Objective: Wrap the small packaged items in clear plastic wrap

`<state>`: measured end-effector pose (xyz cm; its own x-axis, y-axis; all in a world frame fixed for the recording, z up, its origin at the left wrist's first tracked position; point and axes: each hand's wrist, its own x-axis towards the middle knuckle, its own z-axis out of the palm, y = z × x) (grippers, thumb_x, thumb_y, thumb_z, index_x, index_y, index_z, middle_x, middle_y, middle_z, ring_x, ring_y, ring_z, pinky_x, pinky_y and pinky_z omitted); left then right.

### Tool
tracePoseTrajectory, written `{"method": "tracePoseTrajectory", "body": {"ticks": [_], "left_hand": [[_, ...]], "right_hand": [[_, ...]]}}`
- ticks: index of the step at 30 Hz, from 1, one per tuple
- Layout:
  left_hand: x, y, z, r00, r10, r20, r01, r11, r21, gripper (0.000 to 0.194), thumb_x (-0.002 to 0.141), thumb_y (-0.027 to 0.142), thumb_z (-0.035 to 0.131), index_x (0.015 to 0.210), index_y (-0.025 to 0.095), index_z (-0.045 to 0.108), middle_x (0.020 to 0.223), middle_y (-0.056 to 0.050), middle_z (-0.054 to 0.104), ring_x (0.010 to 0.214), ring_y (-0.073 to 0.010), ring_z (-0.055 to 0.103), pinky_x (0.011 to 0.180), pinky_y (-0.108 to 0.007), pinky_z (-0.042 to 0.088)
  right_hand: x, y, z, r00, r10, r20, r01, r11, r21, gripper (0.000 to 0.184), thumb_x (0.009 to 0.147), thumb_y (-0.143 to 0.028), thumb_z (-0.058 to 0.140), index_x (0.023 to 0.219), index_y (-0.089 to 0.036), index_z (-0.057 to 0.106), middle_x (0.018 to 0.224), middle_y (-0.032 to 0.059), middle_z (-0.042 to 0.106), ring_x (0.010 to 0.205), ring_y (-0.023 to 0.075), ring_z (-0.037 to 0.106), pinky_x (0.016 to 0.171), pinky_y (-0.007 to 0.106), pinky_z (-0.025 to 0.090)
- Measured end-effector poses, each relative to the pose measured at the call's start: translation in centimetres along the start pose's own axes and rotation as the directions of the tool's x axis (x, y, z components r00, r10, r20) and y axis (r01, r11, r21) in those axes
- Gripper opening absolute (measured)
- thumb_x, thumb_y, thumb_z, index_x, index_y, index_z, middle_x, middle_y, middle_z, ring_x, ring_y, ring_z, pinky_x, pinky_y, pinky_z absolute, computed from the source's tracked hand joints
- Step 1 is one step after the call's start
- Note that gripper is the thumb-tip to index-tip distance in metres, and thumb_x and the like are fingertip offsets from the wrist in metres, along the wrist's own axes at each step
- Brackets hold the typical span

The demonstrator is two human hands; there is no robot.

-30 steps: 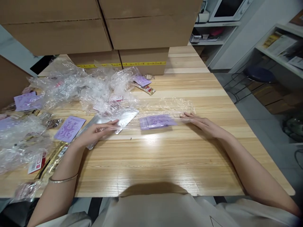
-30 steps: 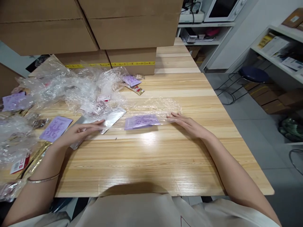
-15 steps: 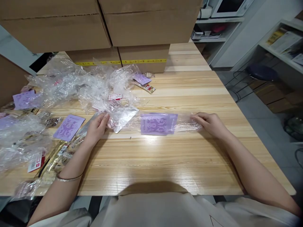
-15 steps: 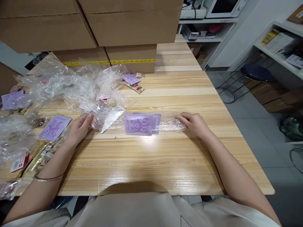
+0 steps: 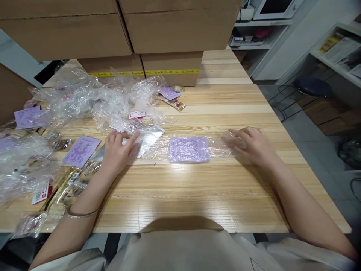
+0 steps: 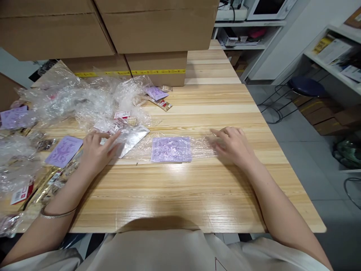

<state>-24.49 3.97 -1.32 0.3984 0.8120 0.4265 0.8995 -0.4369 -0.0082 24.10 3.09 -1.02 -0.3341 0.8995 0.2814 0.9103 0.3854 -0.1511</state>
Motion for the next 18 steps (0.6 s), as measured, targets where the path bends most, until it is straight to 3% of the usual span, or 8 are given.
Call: {"method": "tracePoseTrajectory", "body": {"ticks": [1,3,6,8,12,15,18], "left_hand": [[0.0,0.2,-0.4,0.999,0.049,0.008,-0.049,0.998,-0.046,0.039,0.094,0.038,0.057,0.131,0.026,0.062,0.113,-0.011,0.066,0.113,-0.0294,0.058,0.106,-0.052,0.040],[-0.1,0.8,-1.0,0.973,0.196,0.123,-0.169,0.965,-0.202,0.049,0.091,0.045,0.062,0.136,0.027,0.058,0.131,-0.011,0.061,0.123,-0.0291,0.055,0.109,-0.049,0.042],[-0.1,1.4,-0.9,0.876,0.345,0.338,-0.215,0.906,-0.366,0.062,0.089,0.047,0.061,0.146,0.025,0.049,0.153,-0.010,0.047,0.139,-0.0306,0.045,0.115,-0.049,0.038],[-0.1,1.4,-0.5,0.855,0.336,0.396,-0.183,0.908,-0.377,0.055,0.093,0.039,0.053,0.146,0.025,0.050,0.154,-0.008,0.046,0.143,-0.0287,0.041,0.120,-0.050,0.031],[0.1,0.6,-0.3,0.866,0.286,0.410,-0.081,0.890,-0.449,0.042,0.099,0.032,0.040,0.136,0.025,0.061,0.144,-0.003,0.058,0.140,-0.0228,0.047,0.121,-0.047,0.030],[0.1,0.3,-0.8,0.889,0.187,0.417,0.057,0.859,-0.508,0.042,0.102,0.038,0.038,0.130,0.023,0.065,0.135,-0.004,0.066,0.130,-0.0226,0.057,0.116,-0.042,0.039],[0.0,0.6,-1.1,0.912,0.058,0.407,0.168,0.851,-0.497,0.045,0.101,0.043,0.037,0.129,0.021,0.065,0.127,-0.007,0.070,0.116,-0.0235,0.065,0.104,-0.039,0.049]], "right_hand": [[-0.1,-0.7,-0.4,0.994,-0.097,-0.050,0.099,0.995,0.028,0.039,0.088,-0.034,0.057,0.124,-0.021,0.067,0.103,0.0121,0.072,0.103,0.0313,0.066,0.088,0.048,0.048],[-0.4,-2.2,-0.7,0.967,-0.254,-0.010,0.252,0.956,0.151,0.043,0.087,-0.029,0.059,0.129,-0.023,0.065,0.123,0.0103,0.069,0.123,0.0314,0.059,0.102,0.052,0.045],[-0.8,-3.8,0.3,0.921,-0.357,0.158,0.305,0.911,0.277,0.059,0.084,-0.021,0.059,0.143,-0.022,0.054,0.144,0.0080,0.058,0.137,0.0289,0.050,0.112,0.050,0.042],[-0.9,-4.1,1.7,0.922,-0.351,0.164,0.309,0.921,0.238,0.052,0.088,-0.015,0.053,0.140,-0.019,0.057,0.143,0.0084,0.059,0.136,0.0279,0.051,0.113,0.049,0.043],[-0.8,-3.5,3.2,0.926,-0.369,0.075,0.353,0.921,0.165,0.037,0.098,-0.013,0.043,0.126,-0.018,0.066,0.129,0.0082,0.069,0.126,0.0250,0.061,0.103,0.041,0.052],[-0.6,-3.2,2.8,0.949,-0.315,-0.008,0.312,0.936,0.161,0.029,0.098,-0.015,0.044,0.107,-0.019,0.070,0.107,0.0084,0.076,0.099,0.0217,0.072,0.080,0.033,0.057],[-0.4,-3.2,2.1,0.981,-0.189,-0.041,0.193,0.970,0.151,0.029,0.094,-0.013,0.040,0.081,-0.021,0.065,0.078,0.0068,0.071,0.070,0.0197,0.067,0.059,0.030,0.049]]}}
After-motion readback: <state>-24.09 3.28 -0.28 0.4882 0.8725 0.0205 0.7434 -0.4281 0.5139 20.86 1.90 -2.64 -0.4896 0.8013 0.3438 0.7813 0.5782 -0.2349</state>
